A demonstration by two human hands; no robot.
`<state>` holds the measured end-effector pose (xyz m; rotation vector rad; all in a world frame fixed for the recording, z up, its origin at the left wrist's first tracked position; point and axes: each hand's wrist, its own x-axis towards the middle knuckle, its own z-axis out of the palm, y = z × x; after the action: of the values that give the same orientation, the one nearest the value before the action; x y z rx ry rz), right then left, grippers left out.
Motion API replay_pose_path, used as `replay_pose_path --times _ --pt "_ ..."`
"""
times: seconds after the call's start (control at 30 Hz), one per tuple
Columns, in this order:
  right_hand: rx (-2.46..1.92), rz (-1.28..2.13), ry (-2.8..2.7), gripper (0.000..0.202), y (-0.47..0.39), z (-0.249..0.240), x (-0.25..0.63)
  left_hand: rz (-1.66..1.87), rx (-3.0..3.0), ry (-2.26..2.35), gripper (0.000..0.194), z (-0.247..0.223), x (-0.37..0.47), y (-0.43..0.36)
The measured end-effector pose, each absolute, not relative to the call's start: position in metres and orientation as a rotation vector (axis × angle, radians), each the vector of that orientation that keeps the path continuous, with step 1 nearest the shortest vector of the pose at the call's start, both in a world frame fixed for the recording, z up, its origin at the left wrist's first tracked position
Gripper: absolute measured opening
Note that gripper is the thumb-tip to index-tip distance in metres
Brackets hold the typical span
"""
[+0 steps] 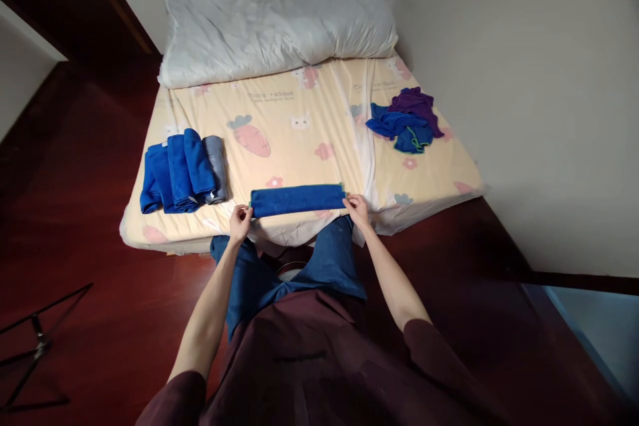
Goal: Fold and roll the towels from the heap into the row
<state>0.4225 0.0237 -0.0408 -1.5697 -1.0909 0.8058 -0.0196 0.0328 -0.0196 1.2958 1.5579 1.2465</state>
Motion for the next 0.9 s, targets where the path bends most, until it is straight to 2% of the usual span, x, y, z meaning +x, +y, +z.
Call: replay_pose_path --times 0.2,0.3,0.37,0.47,0.57,0.7,0.9 --pt "-1.609 0.696 -1.101 0.043 0.022 -0.036 0.423 1.249 1.43 1.682 0.04 -0.013 -0.021 0.028" --pt "-1.61 0.47 -1.268 0.032 0.016 -0.019 0.422 1.258 1.762 1.725 0.042 0.003 -0.022 0.024" --pt "-1.562 0.363 -1.499 0.027 0.013 -0.006 0.42 1.144 2.029 1.602 0.037 0.013 -0.023 0.023" --pt "-1.491 0.327 -1.879 0.036 0.012 0.008 0.415 0.882 2.294 1.37 0.038 0.017 -0.021 0.026" --pt "-1.532 0.308 -2.139 0.048 0.014 0.009 0.408 0.635 2.419 1.324 0.051 0.006 -0.016 0.033" --pt "-1.672 0.266 -2.275 0.056 0.021 0.001 0.4 0.407 2.469 1.47 0.065 -0.01 -0.003 0.04" --pt "-1.787 0.212 -2.336 0.062 0.028 -0.003 0.392 0.229 2.509 1.533 0.066 -0.005 0.005 0.046"
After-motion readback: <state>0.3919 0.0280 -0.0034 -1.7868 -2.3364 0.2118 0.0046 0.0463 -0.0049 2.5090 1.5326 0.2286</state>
